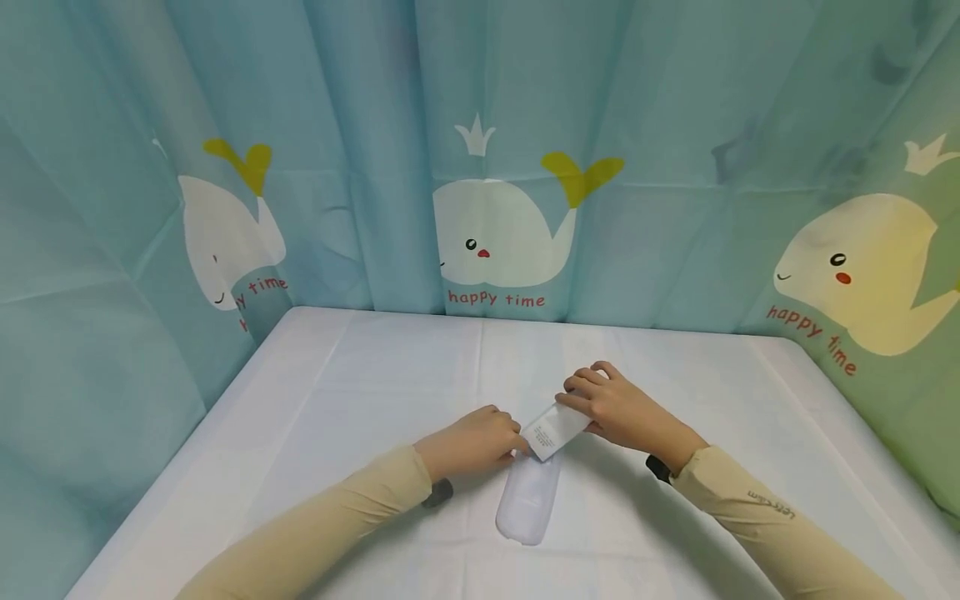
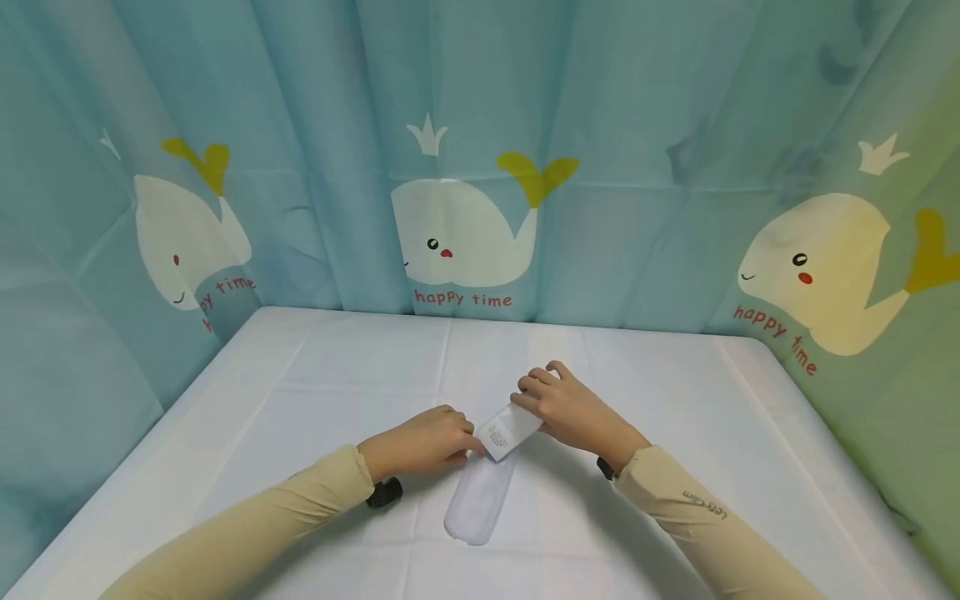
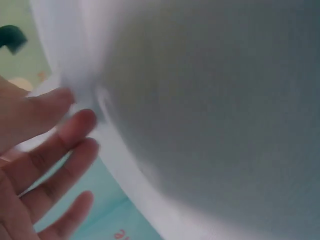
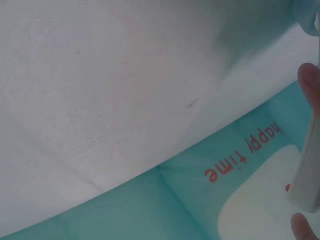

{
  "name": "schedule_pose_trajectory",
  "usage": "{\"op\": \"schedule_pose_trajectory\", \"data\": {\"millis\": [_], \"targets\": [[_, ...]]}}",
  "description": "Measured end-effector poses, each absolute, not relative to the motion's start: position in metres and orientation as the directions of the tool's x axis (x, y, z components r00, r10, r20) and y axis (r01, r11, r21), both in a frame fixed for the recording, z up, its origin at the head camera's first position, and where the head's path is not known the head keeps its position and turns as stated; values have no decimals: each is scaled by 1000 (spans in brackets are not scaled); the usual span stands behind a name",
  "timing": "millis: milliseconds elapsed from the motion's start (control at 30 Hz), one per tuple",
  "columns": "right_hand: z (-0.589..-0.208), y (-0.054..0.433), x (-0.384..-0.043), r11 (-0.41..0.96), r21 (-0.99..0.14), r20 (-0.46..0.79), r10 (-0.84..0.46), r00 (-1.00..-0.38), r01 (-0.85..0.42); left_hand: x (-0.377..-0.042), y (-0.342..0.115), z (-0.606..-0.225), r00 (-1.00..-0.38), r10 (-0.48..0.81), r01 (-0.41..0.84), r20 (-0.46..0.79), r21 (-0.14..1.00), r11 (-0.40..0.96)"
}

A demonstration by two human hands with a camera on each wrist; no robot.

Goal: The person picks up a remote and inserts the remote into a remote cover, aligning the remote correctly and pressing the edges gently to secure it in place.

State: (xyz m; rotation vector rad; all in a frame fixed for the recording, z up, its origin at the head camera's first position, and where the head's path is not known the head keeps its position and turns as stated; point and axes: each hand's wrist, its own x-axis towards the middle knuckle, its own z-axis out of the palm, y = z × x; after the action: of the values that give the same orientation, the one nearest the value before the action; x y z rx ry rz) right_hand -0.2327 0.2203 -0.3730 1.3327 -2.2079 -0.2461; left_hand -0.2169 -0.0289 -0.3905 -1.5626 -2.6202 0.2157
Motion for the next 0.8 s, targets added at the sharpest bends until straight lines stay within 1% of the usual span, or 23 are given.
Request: {"op": "schedule_pose_trajectory", "data": {"millis": [167,267,400,600,667,800], "targets": [[-373,220,-231,491,436,353,-864,-359,-754,-224,-25,-393,-464,886,871,-11,-191,454],[-373,220,-231,487,445,348,-867,-356,-751,-227,-24,-393,-439,899,875,10,-222,430],[-373,222,-230,481,451,339,-872,-354,-752,-231,-24,-394,-390,917,866,80,-306,396],[-371,221,-230,475,417,316,-875,-366,-775,-229,-23,-394,-312,929,811,199,-454,369],[-369,219,-230,476,405,305,-875,-375,-781,-228,-23,-394,-299,927,799,226,-472,373],[-368,215,-229,470,400,267,-881,-391,-787,-225,-21,-395,-297,914,788,277,-470,398]]}}
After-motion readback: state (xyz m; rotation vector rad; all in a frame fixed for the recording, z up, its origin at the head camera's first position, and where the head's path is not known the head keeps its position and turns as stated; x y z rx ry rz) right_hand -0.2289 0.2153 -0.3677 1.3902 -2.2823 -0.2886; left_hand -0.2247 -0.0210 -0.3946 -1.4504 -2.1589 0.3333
